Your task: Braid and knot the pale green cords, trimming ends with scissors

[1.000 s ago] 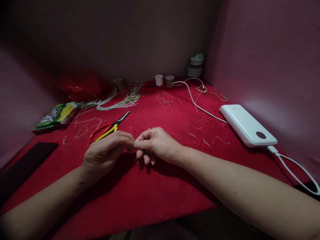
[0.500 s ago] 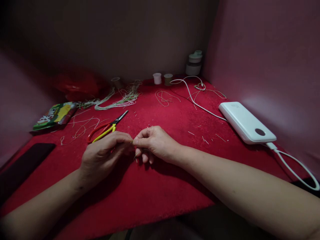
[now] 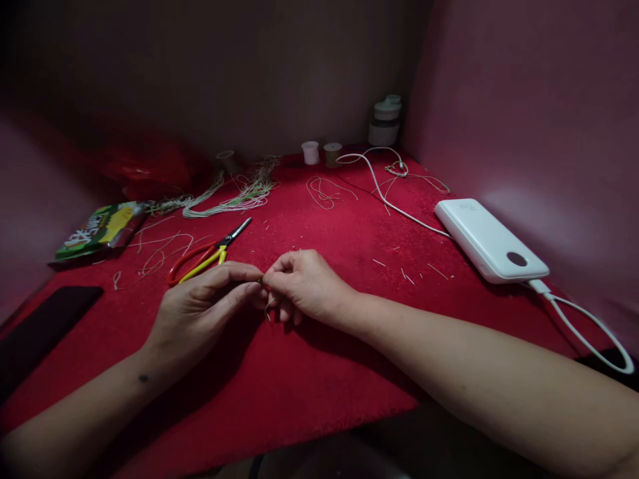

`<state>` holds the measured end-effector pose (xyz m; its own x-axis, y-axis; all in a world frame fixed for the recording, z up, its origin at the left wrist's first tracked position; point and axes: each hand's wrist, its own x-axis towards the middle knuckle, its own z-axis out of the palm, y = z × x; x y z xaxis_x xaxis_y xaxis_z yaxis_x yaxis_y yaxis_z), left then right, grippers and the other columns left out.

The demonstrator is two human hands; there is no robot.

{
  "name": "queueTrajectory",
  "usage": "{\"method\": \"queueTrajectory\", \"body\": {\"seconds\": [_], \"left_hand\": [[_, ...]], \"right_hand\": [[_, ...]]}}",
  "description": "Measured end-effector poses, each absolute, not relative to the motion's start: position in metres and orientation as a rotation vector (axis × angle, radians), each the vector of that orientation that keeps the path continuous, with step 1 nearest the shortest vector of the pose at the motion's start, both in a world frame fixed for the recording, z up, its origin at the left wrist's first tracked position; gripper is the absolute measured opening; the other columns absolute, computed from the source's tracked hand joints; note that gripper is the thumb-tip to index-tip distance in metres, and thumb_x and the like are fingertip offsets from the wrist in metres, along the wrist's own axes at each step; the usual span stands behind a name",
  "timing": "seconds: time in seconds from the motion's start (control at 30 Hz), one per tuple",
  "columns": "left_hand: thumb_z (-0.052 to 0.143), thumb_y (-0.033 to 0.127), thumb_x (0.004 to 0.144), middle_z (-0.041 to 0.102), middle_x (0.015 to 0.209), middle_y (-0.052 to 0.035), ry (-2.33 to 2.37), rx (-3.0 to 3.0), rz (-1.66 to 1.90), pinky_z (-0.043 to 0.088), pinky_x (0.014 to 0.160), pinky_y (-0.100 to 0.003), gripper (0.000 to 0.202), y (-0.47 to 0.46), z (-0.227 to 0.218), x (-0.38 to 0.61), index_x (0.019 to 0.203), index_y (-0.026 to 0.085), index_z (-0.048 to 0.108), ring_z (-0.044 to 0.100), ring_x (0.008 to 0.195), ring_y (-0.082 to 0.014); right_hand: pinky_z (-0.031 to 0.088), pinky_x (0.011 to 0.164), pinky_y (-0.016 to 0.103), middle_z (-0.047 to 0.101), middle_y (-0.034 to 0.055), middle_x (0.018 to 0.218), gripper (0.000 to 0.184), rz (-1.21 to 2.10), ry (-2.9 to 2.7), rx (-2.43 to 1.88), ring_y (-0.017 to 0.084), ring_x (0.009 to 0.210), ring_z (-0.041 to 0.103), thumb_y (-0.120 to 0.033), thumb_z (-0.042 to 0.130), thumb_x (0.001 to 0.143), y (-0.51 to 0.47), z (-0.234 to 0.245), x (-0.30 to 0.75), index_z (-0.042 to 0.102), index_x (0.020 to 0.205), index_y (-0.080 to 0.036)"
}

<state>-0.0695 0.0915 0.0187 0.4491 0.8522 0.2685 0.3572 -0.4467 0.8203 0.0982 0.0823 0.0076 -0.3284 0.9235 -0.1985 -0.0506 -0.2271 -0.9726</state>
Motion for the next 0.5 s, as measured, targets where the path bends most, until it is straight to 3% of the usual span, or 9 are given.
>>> {"method": "queueTrajectory", "body": {"seconds": [0.5], "left_hand": [[0.060,0.018,0.079,0.066,0.062,0.0002,1.114,1.555,0.814,0.049,0.049,-0.020,0.004,0.0921,0.0223,-0.0647,0.081,0.015,0.060,0.061,0.052,-0.0103]], "right_hand": [[0.040,0.031,0.015,0.059,-0.0005,0.053,0.013,1.631,-1.322,-1.178,0.007,0.037,0.051,-0.017,0.050,0.082,0.0824,0.0058,0.0963,0.057,0.072,-0.014]]}}
